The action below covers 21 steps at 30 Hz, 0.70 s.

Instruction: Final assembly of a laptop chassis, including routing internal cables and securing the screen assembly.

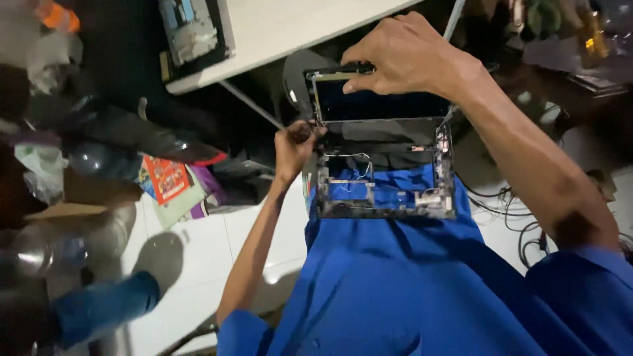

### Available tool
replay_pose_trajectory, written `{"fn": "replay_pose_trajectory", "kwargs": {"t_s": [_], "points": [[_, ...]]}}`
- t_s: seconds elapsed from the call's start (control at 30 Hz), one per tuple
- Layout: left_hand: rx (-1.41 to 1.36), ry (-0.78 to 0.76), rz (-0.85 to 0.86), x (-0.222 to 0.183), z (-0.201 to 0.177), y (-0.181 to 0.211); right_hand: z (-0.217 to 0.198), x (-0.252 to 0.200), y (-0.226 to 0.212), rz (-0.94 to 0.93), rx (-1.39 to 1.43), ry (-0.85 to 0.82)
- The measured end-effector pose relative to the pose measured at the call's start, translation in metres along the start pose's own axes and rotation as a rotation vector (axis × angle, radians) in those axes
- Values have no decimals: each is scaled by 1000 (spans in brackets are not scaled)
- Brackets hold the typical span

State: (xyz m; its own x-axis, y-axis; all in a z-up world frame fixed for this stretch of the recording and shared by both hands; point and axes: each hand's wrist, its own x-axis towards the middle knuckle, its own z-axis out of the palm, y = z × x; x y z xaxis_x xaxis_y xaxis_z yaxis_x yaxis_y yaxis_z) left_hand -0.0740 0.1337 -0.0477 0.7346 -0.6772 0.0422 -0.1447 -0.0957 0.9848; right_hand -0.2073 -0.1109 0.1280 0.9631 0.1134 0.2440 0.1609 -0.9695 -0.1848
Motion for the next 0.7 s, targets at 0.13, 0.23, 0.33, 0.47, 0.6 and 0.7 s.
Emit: {"fn": "replay_pose_trajectory", "kwargs": {"t_s": [0.13,0.23,0.33,0.47,0.6,0.7], "points": [[74,103,-52,-47,-4,2,19,6,-21,-57,-47,-74],[48,180,-43,-66,-12,-26,40,13,-28,-30,-7,-133],[9,171,-113,-77,-13,-32,64,14,-32,-112,-99,-5],[-45,191,-130,-85,-8,-26,73,8,-45,-169,-385,246],[-254,199,-181,-88,0,-29,63,0,-64,-180,-500,476],[-248,242,-118,-91,0,-52,107,-16,-65,-163,-283,576]]}}
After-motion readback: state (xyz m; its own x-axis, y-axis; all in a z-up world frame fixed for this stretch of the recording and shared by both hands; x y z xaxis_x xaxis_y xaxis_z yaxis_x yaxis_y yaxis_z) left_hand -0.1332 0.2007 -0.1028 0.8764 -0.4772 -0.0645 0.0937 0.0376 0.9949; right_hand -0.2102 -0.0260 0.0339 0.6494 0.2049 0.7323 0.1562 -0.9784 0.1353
